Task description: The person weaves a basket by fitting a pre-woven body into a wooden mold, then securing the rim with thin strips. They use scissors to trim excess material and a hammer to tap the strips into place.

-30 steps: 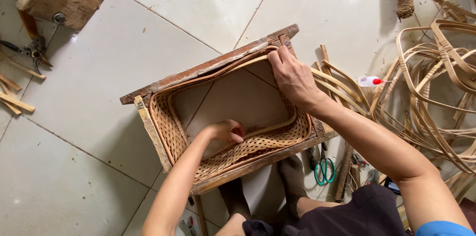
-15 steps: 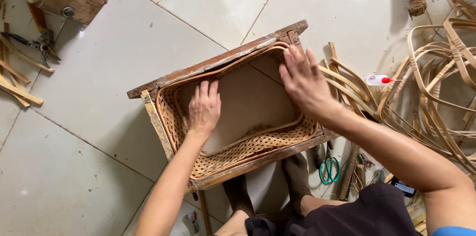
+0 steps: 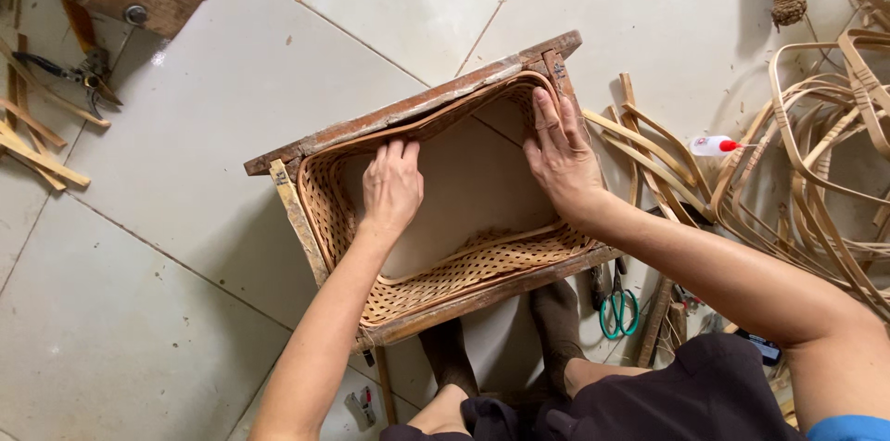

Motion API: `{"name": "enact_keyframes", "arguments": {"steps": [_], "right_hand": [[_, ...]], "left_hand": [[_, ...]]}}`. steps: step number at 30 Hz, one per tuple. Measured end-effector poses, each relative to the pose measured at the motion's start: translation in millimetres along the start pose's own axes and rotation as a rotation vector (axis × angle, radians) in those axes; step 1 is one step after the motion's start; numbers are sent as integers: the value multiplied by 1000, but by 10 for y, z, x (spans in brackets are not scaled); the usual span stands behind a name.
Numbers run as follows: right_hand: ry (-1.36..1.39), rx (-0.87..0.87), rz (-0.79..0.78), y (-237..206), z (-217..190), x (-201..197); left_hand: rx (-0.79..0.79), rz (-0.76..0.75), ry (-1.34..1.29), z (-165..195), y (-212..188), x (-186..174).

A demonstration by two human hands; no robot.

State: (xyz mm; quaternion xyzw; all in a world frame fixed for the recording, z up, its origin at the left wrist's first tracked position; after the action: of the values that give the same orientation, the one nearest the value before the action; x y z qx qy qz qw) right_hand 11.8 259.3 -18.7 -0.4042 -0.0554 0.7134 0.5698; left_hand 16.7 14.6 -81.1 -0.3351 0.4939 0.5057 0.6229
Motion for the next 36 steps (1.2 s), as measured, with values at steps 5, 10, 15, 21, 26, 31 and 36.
{"name": "enact_keyframes", "arguments": {"steps": [5, 10, 15, 21, 26, 31, 36], "right_hand": [[-70, -112, -146, 201, -73, 32], [-107, -269, -232, 422, -194, 17], [-82, -399, -307, 465, -251, -14], [103, -413, -287, 493, -430, 126], [1002, -698, -325, 407, -1418, 223], [1022, -838, 4, 329, -2111, 317], [872, -897, 223, 303, -2097, 126]], "left_hand": [[48, -152, -81, -33, 138, -54], [98, -226, -13, -70, 213, 129], [133, -50, 145, -168, 213, 449], [81, -32, 300, -341, 257, 663], [128, 225, 107, -196, -109, 584], [-31, -1058, 269, -102, -1172, 937], [41, -1261, 463, -80, -1449, 875]]}}
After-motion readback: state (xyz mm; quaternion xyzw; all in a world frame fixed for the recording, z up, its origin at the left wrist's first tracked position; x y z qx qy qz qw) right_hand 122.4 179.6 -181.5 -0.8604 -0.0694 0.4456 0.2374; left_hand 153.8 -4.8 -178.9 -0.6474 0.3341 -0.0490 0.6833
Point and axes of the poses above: each hand's wrist, its own y-axis towards the middle knuckle, its own x-axis out of the palm, z = x × y, the point moved 4 cm from there along y, towards the middle knuckle, and after that the axes turned 2 degrees about x, right-handed, at the moved point
